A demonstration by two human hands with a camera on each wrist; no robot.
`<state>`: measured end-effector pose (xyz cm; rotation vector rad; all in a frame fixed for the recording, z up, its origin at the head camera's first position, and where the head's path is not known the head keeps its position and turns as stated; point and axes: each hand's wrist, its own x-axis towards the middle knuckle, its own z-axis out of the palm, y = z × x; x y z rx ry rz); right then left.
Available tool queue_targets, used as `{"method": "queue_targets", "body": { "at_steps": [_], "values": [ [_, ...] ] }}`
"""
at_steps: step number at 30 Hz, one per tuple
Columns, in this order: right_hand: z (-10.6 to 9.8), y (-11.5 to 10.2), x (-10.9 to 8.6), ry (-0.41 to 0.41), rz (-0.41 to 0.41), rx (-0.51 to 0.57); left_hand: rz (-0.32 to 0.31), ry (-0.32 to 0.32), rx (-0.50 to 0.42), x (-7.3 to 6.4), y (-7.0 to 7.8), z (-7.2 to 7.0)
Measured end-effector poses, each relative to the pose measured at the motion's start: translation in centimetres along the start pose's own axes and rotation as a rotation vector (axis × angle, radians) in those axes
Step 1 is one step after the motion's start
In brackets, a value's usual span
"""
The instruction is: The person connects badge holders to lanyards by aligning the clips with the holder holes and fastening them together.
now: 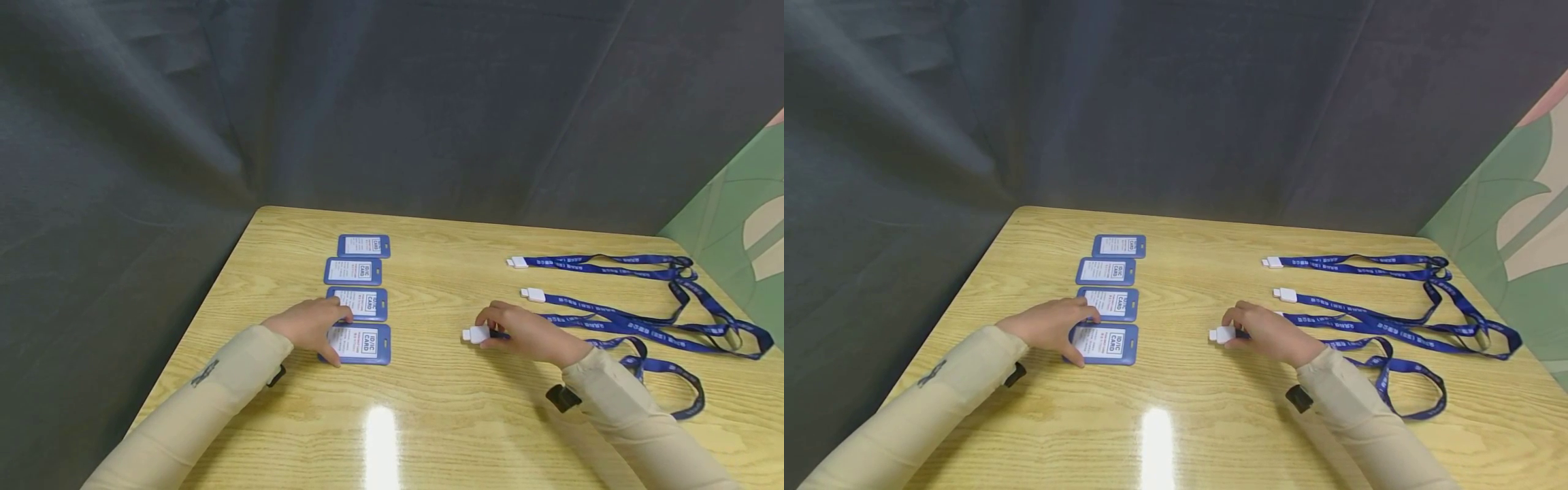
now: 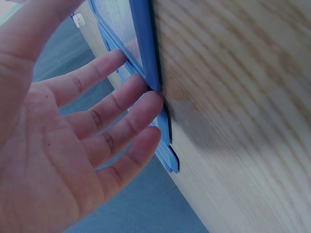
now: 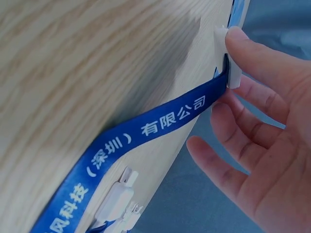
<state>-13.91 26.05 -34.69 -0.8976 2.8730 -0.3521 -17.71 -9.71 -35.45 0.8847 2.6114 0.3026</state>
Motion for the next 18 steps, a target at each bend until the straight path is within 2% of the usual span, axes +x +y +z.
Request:
{"method": "queue_targets", "body": {
  "at_steps": [7, 15, 18],
  "values": [
    [0.46, 0.02, 0.01, 0.054, -0.061, 0.004, 0.005, 0.003, 0.007, 0.03, -0.08, 0.03],
    [0.51, -0.24, 0.34, -0.003, -0.008, 0.012, -0.005, -0.002, 0.001, 0.06, -0.14, 0.06],
    [0.50, -0.37, 0.44, -0.008, -0.015, 0.010, -0.004, -0.003, 0.002, 0.08, -0.13, 0.07]
  ]
}}
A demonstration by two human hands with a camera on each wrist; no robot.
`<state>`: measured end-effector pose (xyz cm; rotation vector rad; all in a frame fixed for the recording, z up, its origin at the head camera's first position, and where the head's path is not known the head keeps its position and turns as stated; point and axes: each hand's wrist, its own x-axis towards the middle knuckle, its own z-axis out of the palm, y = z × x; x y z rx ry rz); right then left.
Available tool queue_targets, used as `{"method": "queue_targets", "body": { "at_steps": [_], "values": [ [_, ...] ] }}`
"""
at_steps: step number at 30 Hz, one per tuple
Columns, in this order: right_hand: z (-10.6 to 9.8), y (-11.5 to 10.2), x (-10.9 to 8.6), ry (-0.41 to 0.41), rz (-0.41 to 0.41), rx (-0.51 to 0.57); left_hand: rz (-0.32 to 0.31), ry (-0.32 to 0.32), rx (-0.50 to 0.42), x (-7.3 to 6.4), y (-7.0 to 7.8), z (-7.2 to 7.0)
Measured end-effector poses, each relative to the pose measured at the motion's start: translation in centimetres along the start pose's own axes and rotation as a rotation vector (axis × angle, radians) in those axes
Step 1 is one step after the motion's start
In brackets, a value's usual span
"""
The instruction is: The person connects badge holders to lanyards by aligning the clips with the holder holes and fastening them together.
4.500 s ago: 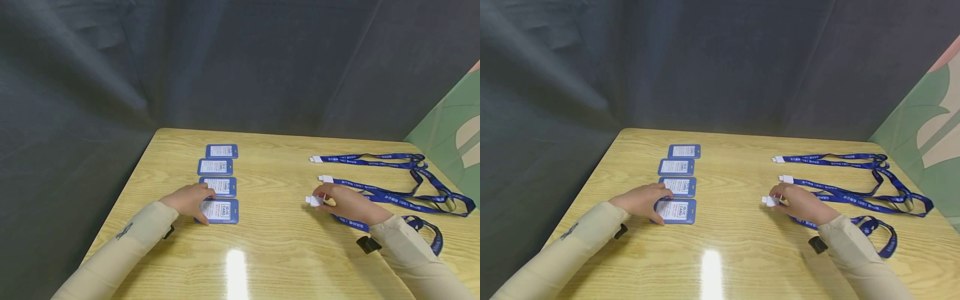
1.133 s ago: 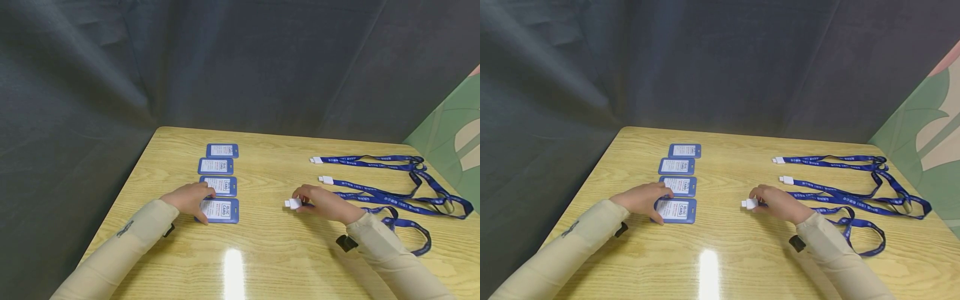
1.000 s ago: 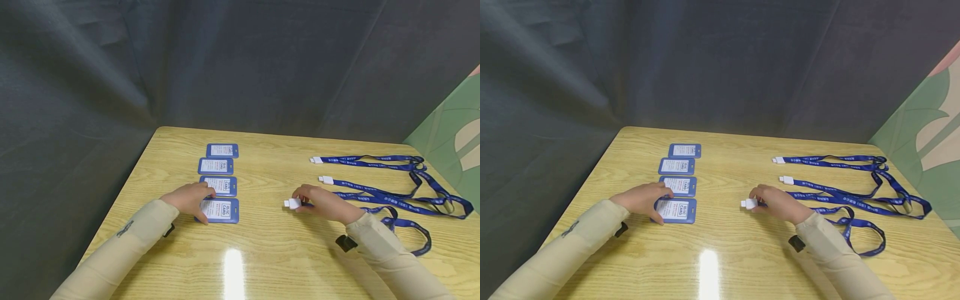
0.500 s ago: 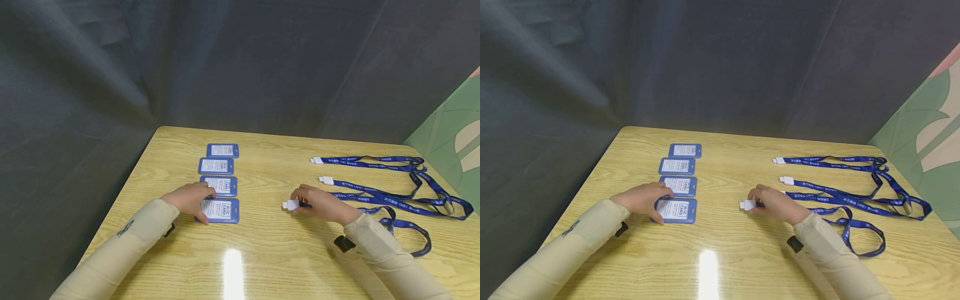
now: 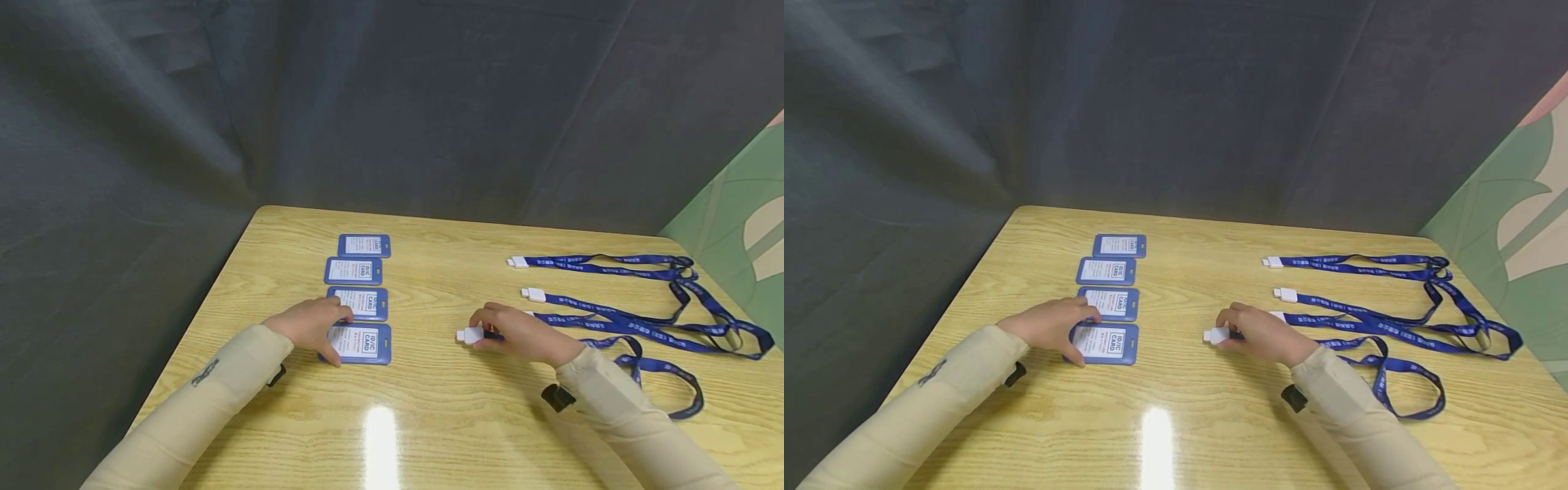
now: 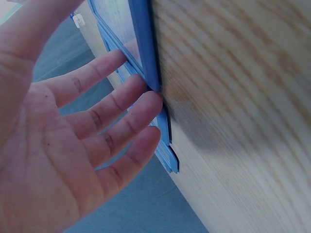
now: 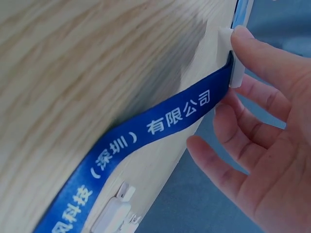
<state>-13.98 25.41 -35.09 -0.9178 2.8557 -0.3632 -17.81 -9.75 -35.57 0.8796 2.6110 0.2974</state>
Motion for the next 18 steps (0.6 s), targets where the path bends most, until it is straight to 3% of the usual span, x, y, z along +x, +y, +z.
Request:
{"method": "queue_targets", "body": {
  "at_steps": [18],
  "values": [
    [0.73, -0.27, 0.93, -0.016, -0.082, -0.018, 0.029, 0.011, 0.013, 0.09, -0.25, 0.07]
  ]
}}
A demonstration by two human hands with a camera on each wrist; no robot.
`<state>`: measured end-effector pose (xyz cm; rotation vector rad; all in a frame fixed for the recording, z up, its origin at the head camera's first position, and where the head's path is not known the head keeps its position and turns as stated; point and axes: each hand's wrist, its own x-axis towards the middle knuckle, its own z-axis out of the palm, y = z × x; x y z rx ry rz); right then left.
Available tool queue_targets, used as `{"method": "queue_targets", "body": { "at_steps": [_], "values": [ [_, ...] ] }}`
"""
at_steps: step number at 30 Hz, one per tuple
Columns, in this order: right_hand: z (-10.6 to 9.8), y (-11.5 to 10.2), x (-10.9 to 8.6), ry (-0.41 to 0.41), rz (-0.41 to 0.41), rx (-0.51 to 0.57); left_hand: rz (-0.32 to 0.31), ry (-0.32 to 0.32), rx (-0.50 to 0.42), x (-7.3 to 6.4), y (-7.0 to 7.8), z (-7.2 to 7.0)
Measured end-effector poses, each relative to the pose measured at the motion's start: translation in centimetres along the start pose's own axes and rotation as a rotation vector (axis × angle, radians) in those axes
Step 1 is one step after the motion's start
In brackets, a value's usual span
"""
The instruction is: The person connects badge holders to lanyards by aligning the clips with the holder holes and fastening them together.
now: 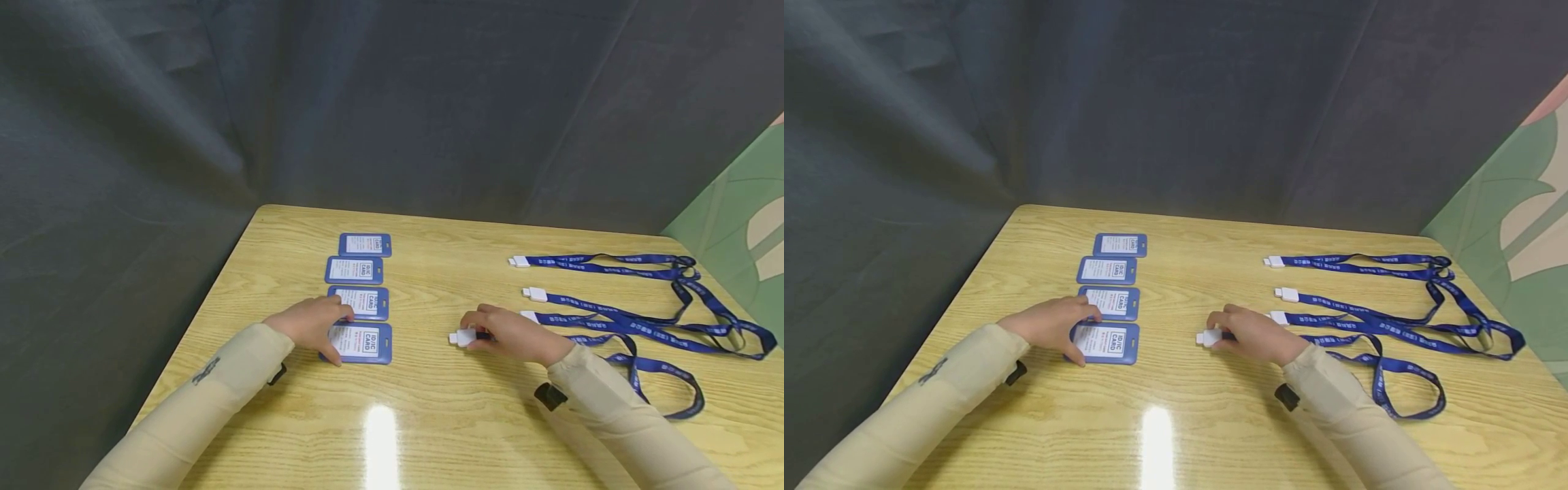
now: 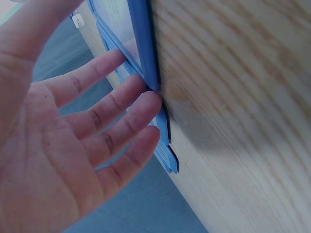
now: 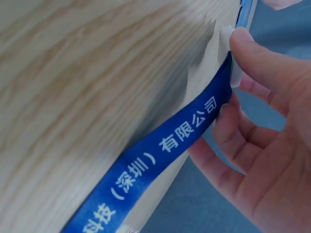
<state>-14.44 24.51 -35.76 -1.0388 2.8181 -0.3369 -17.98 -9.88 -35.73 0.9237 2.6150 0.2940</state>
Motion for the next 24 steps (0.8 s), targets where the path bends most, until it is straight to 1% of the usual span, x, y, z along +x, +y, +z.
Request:
{"method": "queue_targets", "body": {
  "at_steps": [13, 24],
  "values": [
    [0.26, -0.13, 0.31, -0.027, -0.005, 0.008, -0.009, -0.003, -0.001, 0.02, 0.08, 0.03],
    [0.60, -0.35, 0.62, -0.008, -0.047, 0.012, -0.002, -0.003, -0.006, -0.07, 0.16, -0.06]
  ]
}}
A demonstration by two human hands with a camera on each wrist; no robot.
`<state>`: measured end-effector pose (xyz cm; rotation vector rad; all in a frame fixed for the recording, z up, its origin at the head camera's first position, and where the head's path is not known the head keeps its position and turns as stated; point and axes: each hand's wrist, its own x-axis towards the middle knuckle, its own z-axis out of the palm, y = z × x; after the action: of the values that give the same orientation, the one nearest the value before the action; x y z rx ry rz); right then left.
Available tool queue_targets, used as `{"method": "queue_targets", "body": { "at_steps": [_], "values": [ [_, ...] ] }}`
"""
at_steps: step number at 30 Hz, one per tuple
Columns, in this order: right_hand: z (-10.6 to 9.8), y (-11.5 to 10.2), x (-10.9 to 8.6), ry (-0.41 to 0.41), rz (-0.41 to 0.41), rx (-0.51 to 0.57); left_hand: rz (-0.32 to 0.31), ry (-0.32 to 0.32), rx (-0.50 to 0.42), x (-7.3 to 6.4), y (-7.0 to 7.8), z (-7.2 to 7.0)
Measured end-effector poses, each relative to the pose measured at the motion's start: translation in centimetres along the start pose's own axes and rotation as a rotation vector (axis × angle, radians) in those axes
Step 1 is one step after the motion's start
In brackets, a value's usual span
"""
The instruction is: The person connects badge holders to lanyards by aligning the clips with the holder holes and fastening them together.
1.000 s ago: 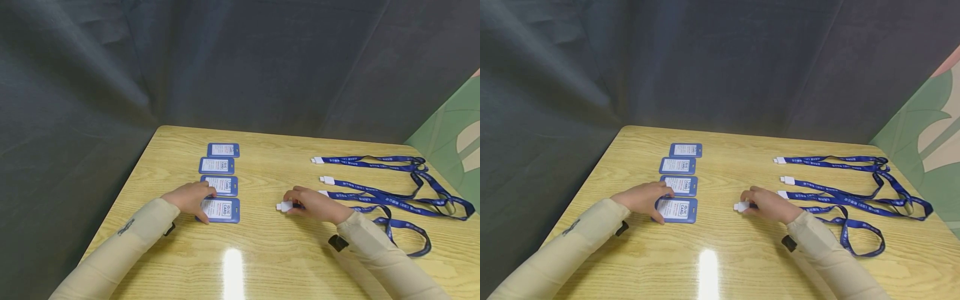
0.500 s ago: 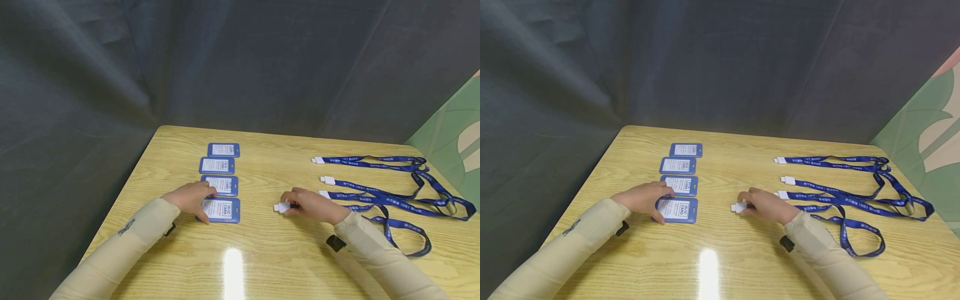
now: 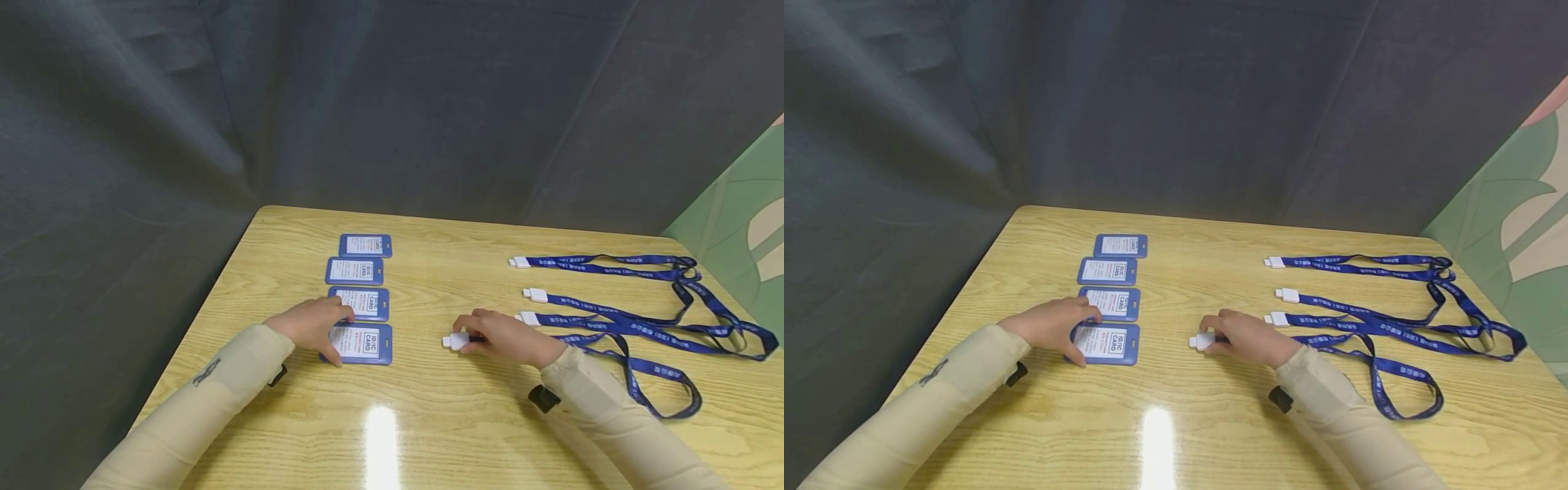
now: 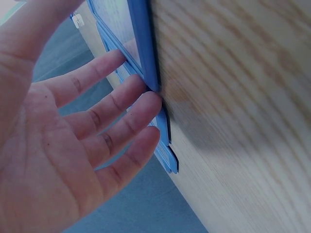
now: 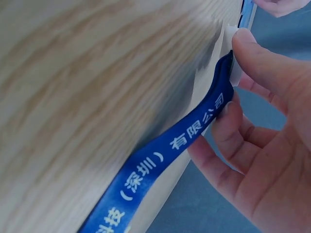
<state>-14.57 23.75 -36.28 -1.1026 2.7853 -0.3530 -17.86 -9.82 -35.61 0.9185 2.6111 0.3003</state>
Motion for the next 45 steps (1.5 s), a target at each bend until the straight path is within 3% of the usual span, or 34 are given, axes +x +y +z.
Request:
{"method": "queue_targets", "body": {
  "at_steps": [33, 45],
  "values": [
    [0.9, -0.6, 1.2, 0.000, -0.009, -0.010, -0.030, -0.005, -0.016, 0.0, 0.3, 0.1],
    [1.0, -1.0, 1.7, -0.004, -0.016, 0.022, -0.007, 0.000, 0.014, 0.1, 0.1, 0.1]
  ]
}}
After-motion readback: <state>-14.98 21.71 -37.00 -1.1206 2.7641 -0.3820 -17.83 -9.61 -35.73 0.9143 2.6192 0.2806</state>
